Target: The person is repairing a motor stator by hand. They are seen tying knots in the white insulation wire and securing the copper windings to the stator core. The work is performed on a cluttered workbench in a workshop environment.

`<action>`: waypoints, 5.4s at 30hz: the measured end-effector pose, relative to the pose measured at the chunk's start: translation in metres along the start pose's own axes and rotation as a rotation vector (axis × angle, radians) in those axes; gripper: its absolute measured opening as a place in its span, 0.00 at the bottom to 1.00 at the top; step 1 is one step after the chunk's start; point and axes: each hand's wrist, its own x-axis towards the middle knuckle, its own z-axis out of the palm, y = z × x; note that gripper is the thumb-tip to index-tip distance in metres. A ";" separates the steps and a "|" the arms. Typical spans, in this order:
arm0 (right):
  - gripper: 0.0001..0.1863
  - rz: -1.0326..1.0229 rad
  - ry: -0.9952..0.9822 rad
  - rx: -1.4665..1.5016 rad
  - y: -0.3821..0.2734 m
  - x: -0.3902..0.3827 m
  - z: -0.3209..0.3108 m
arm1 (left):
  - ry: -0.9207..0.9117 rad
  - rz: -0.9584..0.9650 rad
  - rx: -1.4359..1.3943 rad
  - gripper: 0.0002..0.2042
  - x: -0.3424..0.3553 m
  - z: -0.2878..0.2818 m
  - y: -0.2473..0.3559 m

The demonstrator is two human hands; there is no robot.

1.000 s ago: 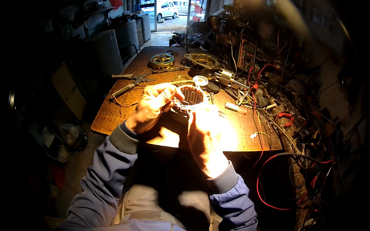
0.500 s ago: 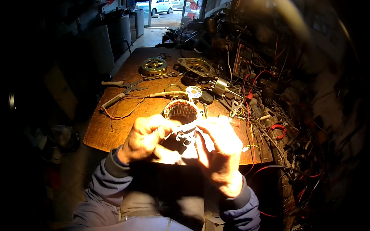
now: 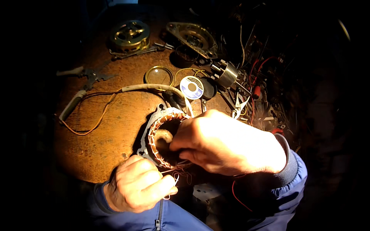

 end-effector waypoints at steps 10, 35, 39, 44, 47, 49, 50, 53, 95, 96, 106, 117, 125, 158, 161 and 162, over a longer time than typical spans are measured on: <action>0.03 0.224 -0.464 0.062 0.001 0.040 -0.019 | -0.020 -0.027 0.011 0.12 0.000 0.001 -0.004; 0.09 0.071 0.196 0.125 0.015 -0.043 -0.004 | -0.064 0.012 -0.020 0.10 0.006 0.010 -0.004; 0.07 0.149 0.083 0.210 0.005 -0.054 -0.014 | -0.075 -0.059 -0.007 0.10 0.000 0.003 -0.001; 0.06 -0.041 0.143 0.210 0.012 -0.052 -0.011 | -0.105 -0.053 -0.051 0.10 -0.003 0.000 -0.002; 0.06 -0.088 0.173 0.206 0.022 -0.043 -0.007 | -0.118 -0.073 -0.075 0.10 -0.001 -0.004 -0.005; 0.05 -0.148 0.181 0.215 0.029 -0.045 -0.004 | -0.121 -0.082 -0.091 0.10 -0.001 -0.004 -0.005; 0.05 -0.166 0.190 0.224 0.029 -0.048 -0.002 | -0.124 -0.084 -0.101 0.10 -0.001 -0.005 -0.005; 0.05 -0.105 0.223 0.236 0.026 -0.054 0.001 | -0.133 -0.067 -0.133 0.09 -0.002 -0.007 -0.008; 0.07 -0.188 -0.143 -0.171 0.011 0.020 -0.016 | -0.102 -0.129 -0.059 0.09 -0.008 0.000 -0.003; 0.05 -0.216 -0.110 -0.154 0.016 0.028 -0.023 | -0.067 -0.177 -0.015 0.09 -0.008 -0.001 0.000; 0.09 -0.098 0.557 -0.148 0.014 -0.015 -0.012 | -0.103 -0.102 -0.203 0.10 0.000 -0.006 -0.008; 0.13 -0.116 1.153 -0.328 0.012 -0.039 -0.019 | -0.111 -0.134 -0.521 0.10 0.002 -0.019 -0.004; 0.05 0.040 1.260 -0.786 -0.031 -0.016 -0.068 | -0.051 -0.339 -0.429 0.10 -0.003 -0.017 0.020; 0.15 -0.269 0.878 0.157 0.048 -0.073 0.116 | 0.235 -0.646 -0.913 0.16 -0.012 0.002 0.042; 0.12 -0.260 0.802 0.057 0.038 -0.076 0.102 | 0.223 -0.638 -0.884 0.16 -0.011 0.001 0.044; 0.12 -0.232 0.780 -0.025 0.036 -0.075 0.098 | 0.221 -0.642 -0.876 0.16 -0.011 0.002 0.044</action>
